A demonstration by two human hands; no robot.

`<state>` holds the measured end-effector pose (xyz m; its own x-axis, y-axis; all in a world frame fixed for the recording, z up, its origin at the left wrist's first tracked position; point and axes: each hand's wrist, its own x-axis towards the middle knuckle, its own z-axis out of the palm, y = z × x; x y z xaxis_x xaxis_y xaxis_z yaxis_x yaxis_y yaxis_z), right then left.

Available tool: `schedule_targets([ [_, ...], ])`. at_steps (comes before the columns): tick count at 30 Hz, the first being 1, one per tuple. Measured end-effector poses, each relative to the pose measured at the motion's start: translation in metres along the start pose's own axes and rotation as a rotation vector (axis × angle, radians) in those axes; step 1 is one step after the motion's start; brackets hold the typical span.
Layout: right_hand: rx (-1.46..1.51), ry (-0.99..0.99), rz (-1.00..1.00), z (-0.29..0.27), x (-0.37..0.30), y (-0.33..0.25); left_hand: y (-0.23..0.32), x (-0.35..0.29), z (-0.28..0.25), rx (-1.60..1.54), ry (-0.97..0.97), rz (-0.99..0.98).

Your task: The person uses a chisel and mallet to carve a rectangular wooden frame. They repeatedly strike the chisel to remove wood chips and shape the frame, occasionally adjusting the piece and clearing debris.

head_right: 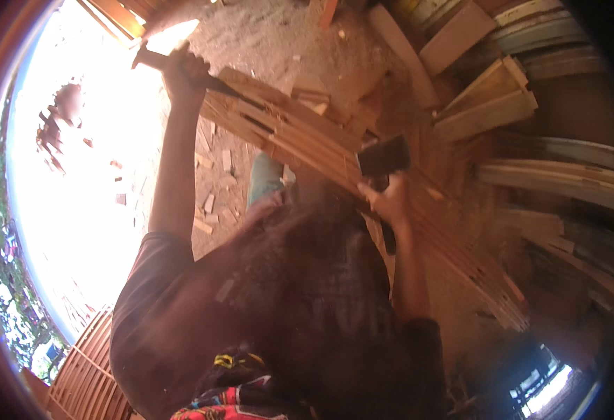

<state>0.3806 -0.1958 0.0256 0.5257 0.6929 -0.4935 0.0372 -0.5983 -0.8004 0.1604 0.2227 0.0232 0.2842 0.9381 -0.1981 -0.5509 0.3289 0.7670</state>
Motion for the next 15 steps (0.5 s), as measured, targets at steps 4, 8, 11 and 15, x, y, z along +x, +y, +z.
schedule_targets([
  [4,-0.01,-0.031,-0.006,-0.005,-0.003,-0.017,-0.018,0.043,-0.041,-0.02,0.298,-0.107],
  [8,0.011,0.018,0.039,-0.002,0.001,-0.014,-0.005,0.031,-0.029,-0.006,0.18,-0.132],
  [11,0.054,0.052,0.032,-0.001,-0.006,-0.002,0.021,0.029,-0.017,0.061,0.17,0.123],
  [15,-0.008,0.003,0.077,-0.001,-0.003,-0.016,0.109,0.007,0.011,0.146,0.033,0.198],
])
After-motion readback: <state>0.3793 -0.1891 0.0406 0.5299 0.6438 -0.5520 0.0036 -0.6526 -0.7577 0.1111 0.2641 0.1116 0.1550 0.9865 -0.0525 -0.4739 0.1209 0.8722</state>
